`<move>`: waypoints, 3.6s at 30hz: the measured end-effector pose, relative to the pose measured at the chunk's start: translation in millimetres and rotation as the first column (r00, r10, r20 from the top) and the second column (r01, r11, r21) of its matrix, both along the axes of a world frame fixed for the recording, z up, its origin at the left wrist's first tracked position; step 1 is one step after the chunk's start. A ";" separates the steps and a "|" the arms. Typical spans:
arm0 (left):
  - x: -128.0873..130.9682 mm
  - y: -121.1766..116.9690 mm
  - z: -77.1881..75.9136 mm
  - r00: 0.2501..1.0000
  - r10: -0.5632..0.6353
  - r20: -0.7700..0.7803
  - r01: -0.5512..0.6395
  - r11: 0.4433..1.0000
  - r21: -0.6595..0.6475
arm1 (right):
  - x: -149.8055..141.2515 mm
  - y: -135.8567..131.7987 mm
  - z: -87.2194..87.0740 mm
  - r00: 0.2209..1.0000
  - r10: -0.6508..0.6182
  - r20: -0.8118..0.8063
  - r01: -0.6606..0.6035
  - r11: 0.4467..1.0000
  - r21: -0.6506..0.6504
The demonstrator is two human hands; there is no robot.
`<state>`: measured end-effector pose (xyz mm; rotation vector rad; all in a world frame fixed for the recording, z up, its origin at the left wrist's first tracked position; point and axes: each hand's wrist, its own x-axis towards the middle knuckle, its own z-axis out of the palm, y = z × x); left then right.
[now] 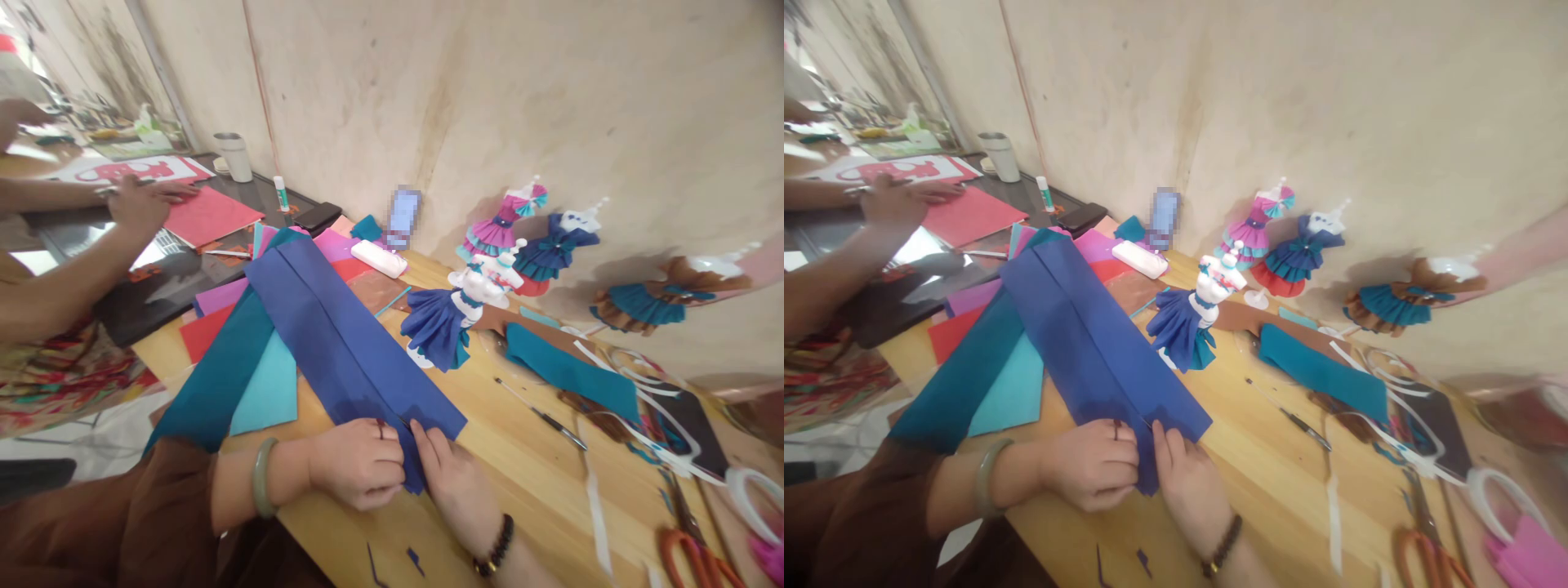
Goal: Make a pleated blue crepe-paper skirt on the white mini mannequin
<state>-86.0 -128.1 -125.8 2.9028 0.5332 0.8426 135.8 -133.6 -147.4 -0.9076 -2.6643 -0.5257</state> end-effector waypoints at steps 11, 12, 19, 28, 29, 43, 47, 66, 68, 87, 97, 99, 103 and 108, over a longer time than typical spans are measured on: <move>-10.4 0.7 -4.2 0.997 -0.010 -0.072 0.010 1.000 0.003 | 13.5 5.1 -6.6 0.994 -0.104 0.016 0.105 0.991 -0.082; -15.4 1.7 -3.7 0.996 -0.001 -0.089 0.002 1.000 0.005 | 14.8 6.6 -6.6 0.994 -0.110 0.016 0.111 0.990 -0.081; -49.0 11.1 2.2 0.988 0.125 -0.085 -0.122 0.991 0.048 | 25.0 14.1 -5.7 0.992 -0.125 -0.023 0.123 0.989 -0.077; -50.5 14.4 -5.5 0.992 0.126 -0.026 -0.124 0.990 0.060 | 42.6 16.3 -2.0 0.994 -0.095 -0.051 0.090 0.991 -0.099; -50.7 14.4 -5.6 0.992 0.126 -0.023 -0.124 0.990 0.060 | 43.0 16.1 -1.4 0.995 -0.088 -0.047 0.083 0.991 -0.104; -50.1 14.4 -11.6 0.993 0.101 0.064 -0.103 0.994 0.038 | 26.6 19.5 0.2 0.997 -0.075 -0.013 0.073 0.992 -0.101; -48.2 14.3 -10.7 0.992 0.105 0.067 -0.108 0.993 0.042 | 23.5 19.6 1.4 0.998 -0.062 -0.004 0.062 0.994 -0.089; -49.0 14.2 -13.1 0.990 0.096 0.099 -0.098 0.995 0.013 | 28.0 19.2 -8.7 0.998 -0.042 -0.035 0.039 0.995 -0.093; -48.7 14.3 -12.1 0.989 0.094 0.114 -0.097 0.995 0.021 | 29.8 18.7 -9.1 0.998 -0.042 -0.044 0.036 0.992 -0.117; -49.0 13.9 -13.7 0.991 0.096 0.091 -0.096 0.995 0.002 | 29.9 16.0 -9.0 1.000 -0.030 -0.006 0.030 0.998 -0.057; -48.3 14.2 -9.8 0.991 0.079 0.111 -0.083 0.996 0.030 | 29.0 14.9 -9.1 1.000 -0.030 -0.007 0.030 0.999 -0.031; -48.3 14.0 -9.5 0.991 0.074 0.107 -0.077 0.997 0.022 | 27.4 15.3 -7.0 0.999 -0.034 0.003 0.034 0.999 -0.020; -48.3 13.8 -9.7 0.992 0.074 0.105 -0.074 0.997 -0.002 | 21.0 18.8 -1.8 0.999 -0.033 0.032 0.033 0.999 0.008; -48.8 14.0 -9.8 0.995 0.059 0.086 -0.060 0.998 0.013 | 15.8 22.4 -2.6 0.999 -0.030 0.030 0.030 0.999 0.023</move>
